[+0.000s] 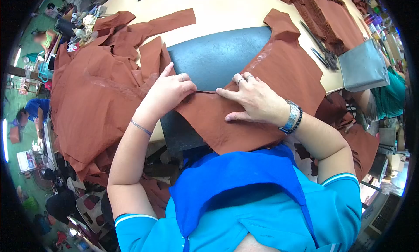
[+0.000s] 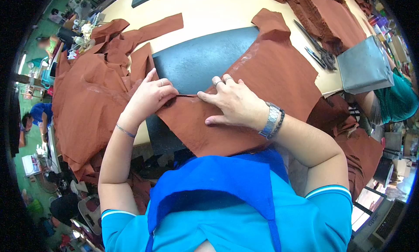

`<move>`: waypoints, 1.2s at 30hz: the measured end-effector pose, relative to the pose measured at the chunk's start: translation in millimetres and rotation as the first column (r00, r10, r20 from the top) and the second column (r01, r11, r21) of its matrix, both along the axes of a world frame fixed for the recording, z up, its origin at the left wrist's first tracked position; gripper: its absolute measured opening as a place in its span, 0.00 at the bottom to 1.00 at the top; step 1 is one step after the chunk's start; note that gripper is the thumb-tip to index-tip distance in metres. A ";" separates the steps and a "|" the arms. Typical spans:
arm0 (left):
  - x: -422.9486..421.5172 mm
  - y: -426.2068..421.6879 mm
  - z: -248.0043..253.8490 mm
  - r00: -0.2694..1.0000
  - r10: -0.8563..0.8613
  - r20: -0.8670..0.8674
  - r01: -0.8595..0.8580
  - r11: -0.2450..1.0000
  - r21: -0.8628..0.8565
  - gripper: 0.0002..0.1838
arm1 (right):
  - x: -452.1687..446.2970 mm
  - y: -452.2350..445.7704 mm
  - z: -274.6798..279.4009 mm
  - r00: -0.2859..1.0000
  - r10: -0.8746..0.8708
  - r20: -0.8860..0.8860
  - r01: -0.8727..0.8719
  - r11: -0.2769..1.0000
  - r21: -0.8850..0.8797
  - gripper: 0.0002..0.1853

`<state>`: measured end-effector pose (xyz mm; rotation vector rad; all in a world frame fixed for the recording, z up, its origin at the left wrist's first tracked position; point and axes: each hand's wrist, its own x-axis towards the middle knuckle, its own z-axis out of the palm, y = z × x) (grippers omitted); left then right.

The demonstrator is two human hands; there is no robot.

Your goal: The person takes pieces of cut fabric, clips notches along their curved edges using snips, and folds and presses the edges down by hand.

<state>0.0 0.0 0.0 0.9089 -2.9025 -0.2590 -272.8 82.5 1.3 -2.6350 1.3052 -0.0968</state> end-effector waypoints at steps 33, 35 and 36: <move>9.6 121.7 -3.1 0.836 0.544 -0.066 -0.547 0.837 -0.017 0.28 | 1.9 28.2 49.2 0.558 -0.073 0.826 -0.300 0.911 0.283 0.13; -1.1 130.0 -10.4 0.818 0.554 -0.153 -0.551 0.832 0.065 0.30 | 17.6 42.2 81.5 0.263 -0.131 0.956 -0.685 0.672 0.280 0.20; -9.1 131.4 -7.4 0.811 0.567 -0.147 -0.563 0.823 0.069 0.30 | 32.4 52.9 94.0 0.070 -0.163 0.984 -0.756 0.635 0.159 0.24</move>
